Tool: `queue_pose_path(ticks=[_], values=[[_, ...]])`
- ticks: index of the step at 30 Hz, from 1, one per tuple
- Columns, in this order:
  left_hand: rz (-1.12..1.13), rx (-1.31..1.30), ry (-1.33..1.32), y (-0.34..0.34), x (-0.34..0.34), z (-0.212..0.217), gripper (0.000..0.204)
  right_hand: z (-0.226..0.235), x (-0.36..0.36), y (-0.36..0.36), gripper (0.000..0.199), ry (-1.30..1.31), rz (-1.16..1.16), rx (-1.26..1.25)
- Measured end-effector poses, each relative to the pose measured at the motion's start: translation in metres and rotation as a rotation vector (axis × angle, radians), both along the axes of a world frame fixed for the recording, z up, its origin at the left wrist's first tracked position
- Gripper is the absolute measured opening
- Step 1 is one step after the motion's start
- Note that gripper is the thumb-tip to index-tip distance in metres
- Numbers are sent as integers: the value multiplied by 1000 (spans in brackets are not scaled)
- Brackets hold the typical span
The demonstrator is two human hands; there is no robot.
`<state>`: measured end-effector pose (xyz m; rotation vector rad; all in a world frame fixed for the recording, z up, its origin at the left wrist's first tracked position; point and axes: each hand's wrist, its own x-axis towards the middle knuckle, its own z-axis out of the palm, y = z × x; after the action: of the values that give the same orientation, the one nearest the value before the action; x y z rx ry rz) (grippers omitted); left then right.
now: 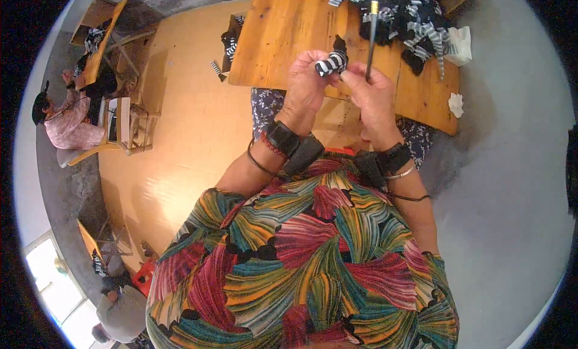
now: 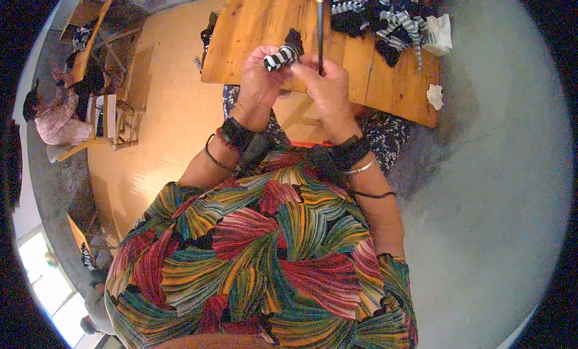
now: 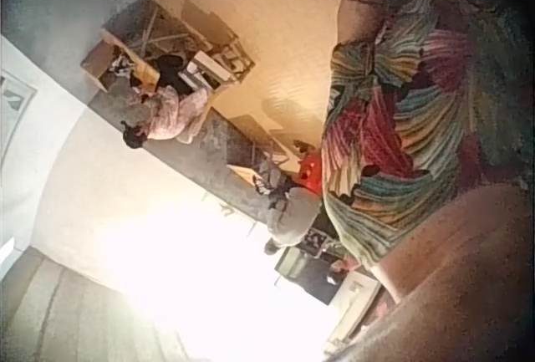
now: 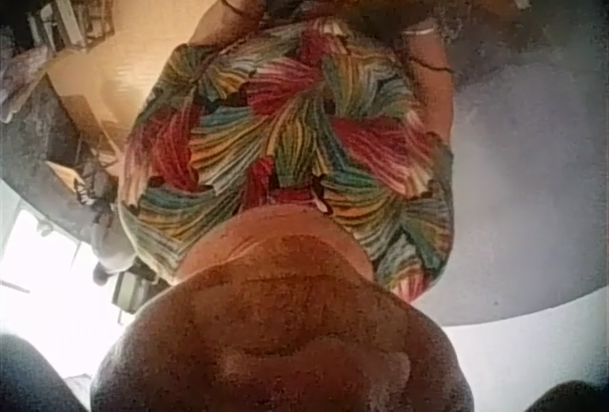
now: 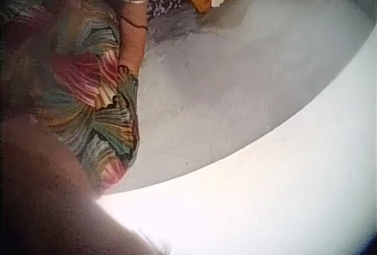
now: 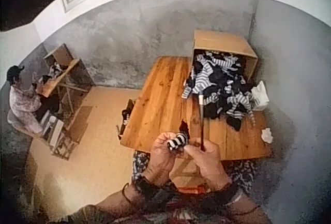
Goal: Slide striped socks onto an inspection rod and then remove them during a textile manufacturing process.
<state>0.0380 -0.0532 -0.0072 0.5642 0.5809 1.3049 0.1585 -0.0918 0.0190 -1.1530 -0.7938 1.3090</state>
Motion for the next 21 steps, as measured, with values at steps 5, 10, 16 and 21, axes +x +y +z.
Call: queue_pose_path(ticks=[5,10,16,21], values=[[42,-22,75,-10,11,10,5,10,4,-5,7,8,32,3],[-87,24,283,-15,3,23,11,10,17,-9,7,98,82,-62],[-49,111,423,-24,6,30,15,15,13,-13,6,15,87,34],[-133,308,633,-22,1,34,18,13,22,-12,4,-182,94,90]])
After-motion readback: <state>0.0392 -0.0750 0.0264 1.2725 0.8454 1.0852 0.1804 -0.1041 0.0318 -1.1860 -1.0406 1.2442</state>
